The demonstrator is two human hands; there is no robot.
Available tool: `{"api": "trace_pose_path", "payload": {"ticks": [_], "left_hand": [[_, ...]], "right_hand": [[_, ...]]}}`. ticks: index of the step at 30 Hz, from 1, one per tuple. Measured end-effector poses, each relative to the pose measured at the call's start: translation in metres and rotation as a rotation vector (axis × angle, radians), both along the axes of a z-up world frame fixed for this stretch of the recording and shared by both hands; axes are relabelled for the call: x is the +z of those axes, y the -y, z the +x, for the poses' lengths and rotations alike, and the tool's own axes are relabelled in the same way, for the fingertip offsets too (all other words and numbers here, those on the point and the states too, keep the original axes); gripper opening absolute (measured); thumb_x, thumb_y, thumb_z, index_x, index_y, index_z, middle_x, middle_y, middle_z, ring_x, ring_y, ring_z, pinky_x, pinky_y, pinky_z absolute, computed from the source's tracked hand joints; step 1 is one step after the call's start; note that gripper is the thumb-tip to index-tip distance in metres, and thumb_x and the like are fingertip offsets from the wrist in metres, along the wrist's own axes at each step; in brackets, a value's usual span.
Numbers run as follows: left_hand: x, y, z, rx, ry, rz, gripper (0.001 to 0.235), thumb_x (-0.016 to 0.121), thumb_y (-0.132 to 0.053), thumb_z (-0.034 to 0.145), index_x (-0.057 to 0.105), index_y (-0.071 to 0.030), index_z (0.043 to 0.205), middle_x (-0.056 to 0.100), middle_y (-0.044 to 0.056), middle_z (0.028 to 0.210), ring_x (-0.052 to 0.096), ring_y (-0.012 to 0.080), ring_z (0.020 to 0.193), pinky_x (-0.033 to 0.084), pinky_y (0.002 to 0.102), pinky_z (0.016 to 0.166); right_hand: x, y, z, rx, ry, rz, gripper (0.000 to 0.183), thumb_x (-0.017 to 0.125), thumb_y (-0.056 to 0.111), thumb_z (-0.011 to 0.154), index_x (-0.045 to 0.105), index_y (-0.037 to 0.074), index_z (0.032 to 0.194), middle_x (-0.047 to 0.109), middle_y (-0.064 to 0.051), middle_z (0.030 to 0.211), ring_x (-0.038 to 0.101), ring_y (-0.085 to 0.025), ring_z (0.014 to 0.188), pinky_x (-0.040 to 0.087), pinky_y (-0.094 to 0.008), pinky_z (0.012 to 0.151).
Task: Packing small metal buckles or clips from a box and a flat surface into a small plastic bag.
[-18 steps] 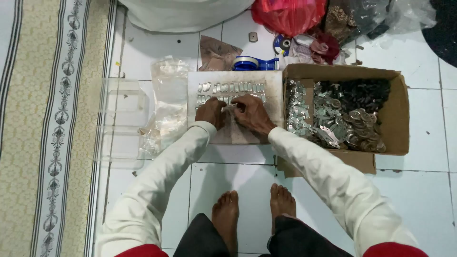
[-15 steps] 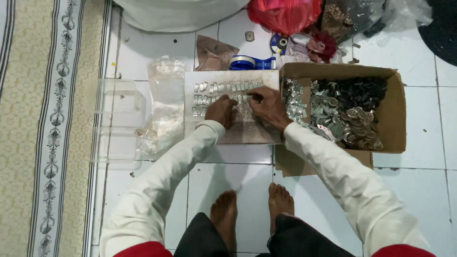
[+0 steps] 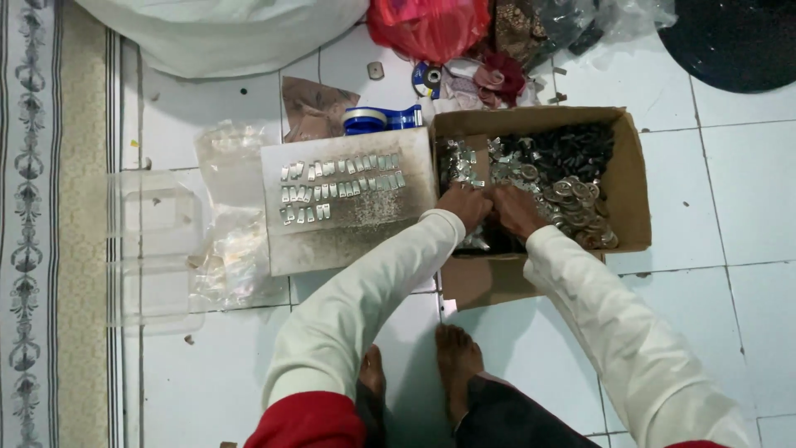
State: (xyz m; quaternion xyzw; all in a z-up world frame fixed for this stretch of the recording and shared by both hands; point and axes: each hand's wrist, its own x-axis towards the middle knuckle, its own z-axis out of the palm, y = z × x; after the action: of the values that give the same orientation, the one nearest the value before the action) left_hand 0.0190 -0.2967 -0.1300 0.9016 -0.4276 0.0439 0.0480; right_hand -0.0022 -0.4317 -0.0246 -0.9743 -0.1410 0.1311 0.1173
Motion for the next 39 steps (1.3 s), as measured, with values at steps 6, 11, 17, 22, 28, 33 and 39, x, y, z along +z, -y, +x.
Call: {"api": "trace_pose_path", "payload": {"ticks": [6,11,17,22,28,33,39], "left_hand": [[-0.039,0.006,-0.009,0.016,-0.018,0.14,0.024,0.065,-0.01,0.086,0.076,-0.026,0.071,0.075,0.002,0.071,0.073,0.0232,0.071,0.053,0.048,0.067],[-0.018,0.005,-0.014,-0.011,0.007,0.242,0.024,0.065,-0.014,0.091,0.079,-0.026,0.076,0.076,0.001,0.074,0.073,0.0237,0.071,0.051,0.049,0.069],[-0.033,0.009,-0.004,0.01,-0.037,0.236,0.025,0.061,-0.015,0.092,0.078,-0.024,0.077,0.076,0.0,0.073,0.074,0.0225,0.071,0.051,0.047,0.064],[0.004,-0.012,0.001,0.029,-0.272,0.184,0.021,0.061,-0.009,0.092,0.08,-0.016,0.094,0.081,0.006,0.085,0.08,0.0262,0.084,0.059,0.043,0.071],[0.033,-0.016,0.022,0.23,-0.774,-0.119,0.031,0.074,-0.016,0.089,0.069,-0.002,0.116,0.072,0.022,0.103,0.076,0.0442,0.098,0.065,0.049,0.076],[0.025,-0.04,0.031,0.543,-0.883,-0.608,0.022,0.08,-0.019,0.073,0.083,-0.024,0.094,0.08,0.003,0.084,0.079,0.0276,0.092,0.066,0.04,0.08],[0.069,-0.153,0.025,0.859,-0.915,-0.981,0.022,0.085,-0.008,0.079,0.083,-0.018,0.1,0.08,0.008,0.086,0.077,0.0227,0.083,0.064,0.04,0.074]], "right_hand": [[-0.067,0.023,-0.003,0.07,0.089,-0.06,0.017,0.065,0.008,0.09,0.067,0.008,0.073,0.065,-0.013,0.066,0.069,-0.036,0.065,0.055,-0.044,0.055],[-0.064,0.016,-0.006,0.022,0.081,0.022,0.021,0.059,0.006,0.092,0.063,0.005,0.071,0.063,-0.019,0.064,0.067,-0.035,0.062,0.053,-0.043,0.051],[-0.027,0.016,-0.005,-0.103,0.005,0.246,0.008,0.067,0.007,0.093,0.07,0.0,0.094,0.071,-0.025,0.082,0.071,-0.044,0.079,0.058,-0.052,0.061],[-0.006,0.017,-0.001,-0.339,-0.079,0.664,0.023,0.064,0.002,0.094,0.069,-0.012,0.112,0.069,-0.041,0.095,0.064,-0.062,0.095,0.053,-0.067,0.075],[-0.036,0.043,0.011,-0.576,-0.071,0.766,0.029,0.077,0.013,0.086,0.078,0.011,0.115,0.075,-0.008,0.085,0.071,-0.022,0.082,0.057,-0.038,0.069],[0.018,0.014,0.007,-0.657,-0.073,0.984,0.028,0.077,0.012,0.085,0.076,0.005,0.112,0.075,-0.013,0.086,0.069,-0.015,0.073,0.059,-0.029,0.065],[0.064,-0.052,0.007,-0.521,-0.119,1.042,0.034,0.081,0.014,0.086,0.075,0.004,0.118,0.075,-0.014,0.088,0.071,-0.018,0.07,0.061,-0.034,0.06]]}}
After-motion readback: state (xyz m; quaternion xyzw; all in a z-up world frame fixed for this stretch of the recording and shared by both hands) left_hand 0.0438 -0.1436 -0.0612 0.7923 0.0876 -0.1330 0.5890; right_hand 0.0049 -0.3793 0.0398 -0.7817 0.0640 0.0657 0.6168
